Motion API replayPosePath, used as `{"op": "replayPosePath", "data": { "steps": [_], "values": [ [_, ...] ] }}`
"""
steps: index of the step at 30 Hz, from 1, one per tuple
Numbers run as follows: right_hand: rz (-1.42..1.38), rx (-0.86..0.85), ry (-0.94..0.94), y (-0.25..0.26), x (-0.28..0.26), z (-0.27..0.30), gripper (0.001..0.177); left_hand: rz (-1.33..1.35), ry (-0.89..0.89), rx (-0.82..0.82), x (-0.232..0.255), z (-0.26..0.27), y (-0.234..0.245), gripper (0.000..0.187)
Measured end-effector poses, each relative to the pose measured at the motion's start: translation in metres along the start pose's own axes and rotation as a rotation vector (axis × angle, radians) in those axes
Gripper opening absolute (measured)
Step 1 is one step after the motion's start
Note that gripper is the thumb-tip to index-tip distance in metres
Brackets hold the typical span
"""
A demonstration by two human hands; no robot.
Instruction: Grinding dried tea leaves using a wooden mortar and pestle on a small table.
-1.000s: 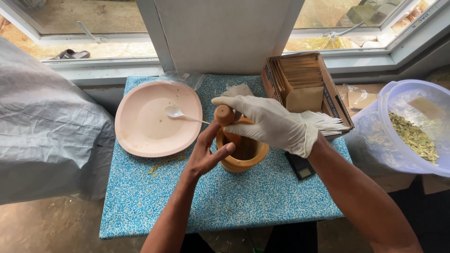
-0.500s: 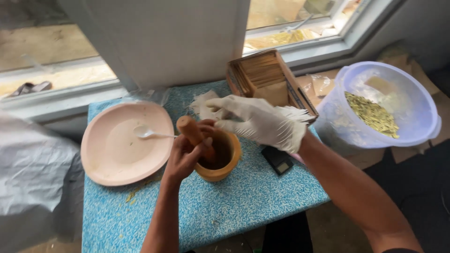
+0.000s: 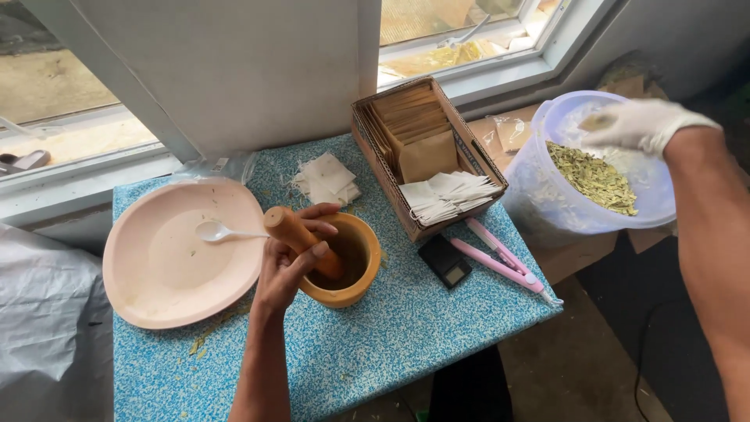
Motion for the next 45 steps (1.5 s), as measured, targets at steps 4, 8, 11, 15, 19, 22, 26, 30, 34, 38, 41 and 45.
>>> {"op": "replayPosePath", "data": {
  "steps": [4, 8, 11, 15, 19, 22, 26, 30, 34, 38, 41, 45],
  "values": [
    [-0.411, -0.133, -0.287, -0.023, -0.055, 0.058, 0.108, -0.004, 0.002, -0.001, -0.005, -0.001, 0.002, 0.024],
    [-0.456, -0.189, -0.360, -0.044, -0.052, 0.054, 0.105, 0.007, -0.013, -0.019, -0.006, -0.002, 0.003, 0.024],
    [-0.548, -0.224, -0.422, -0.066, -0.034, 0.044, 0.103, -0.005, -0.018, -0.018, -0.006, -0.001, 0.002, 0.025],
    [-0.376, -0.368, -0.333, -0.069, -0.046, 0.045, 0.115, -0.012, -0.018, -0.008, -0.008, -0.002, 0.002, 0.026],
    [-0.050, -0.464, -0.160, -0.102, 0.006, -0.011, 0.135, -0.014, -0.033, -0.011, -0.009, -0.003, 0.002, 0.026],
    [-0.163, -0.350, -0.157, -0.115, 0.022, -0.034, 0.125, 0.043, 0.004, 0.011, -0.014, -0.006, 0.004, 0.032],
    [-0.399, -0.103, -0.141, -0.120, 0.036, -0.046, 0.104, 0.059, 0.006, 0.031, -0.017, -0.005, 0.004, 0.034],
    [-0.377, -0.134, -0.157, -0.092, 0.006, -0.011, 0.092, -0.006, -0.037, -0.009, -0.012, -0.003, 0.003, 0.027],
    [-0.605, -0.011, -0.123, -0.070, 0.000, 0.001, 0.080, 0.001, -0.035, -0.012, -0.014, -0.003, 0.003, 0.026],
    [-0.724, 0.077, 0.004, -0.048, -0.024, 0.014, 0.059, -0.011, -0.032, -0.001, -0.015, -0.004, 0.004, 0.027],
    [-0.731, 0.078, 0.046, -0.041, -0.034, 0.013, 0.069, -0.005, -0.046, -0.005, -0.014, -0.003, 0.004, 0.026],
    [-0.569, 0.096, 0.007, -0.022, -0.052, 0.025, 0.082, 0.005, -0.051, -0.010, -0.013, -0.004, 0.003, 0.027]
  ]
}}
Point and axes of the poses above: each hand's wrist, its own z-axis away from the middle knuckle, its own y-axis out of the back of the hand, x = y × z, the point moved 5 cm from there along -z, towards the middle knuckle, and after that the axes turned 15 degrees about y, right-handed, at the moved point
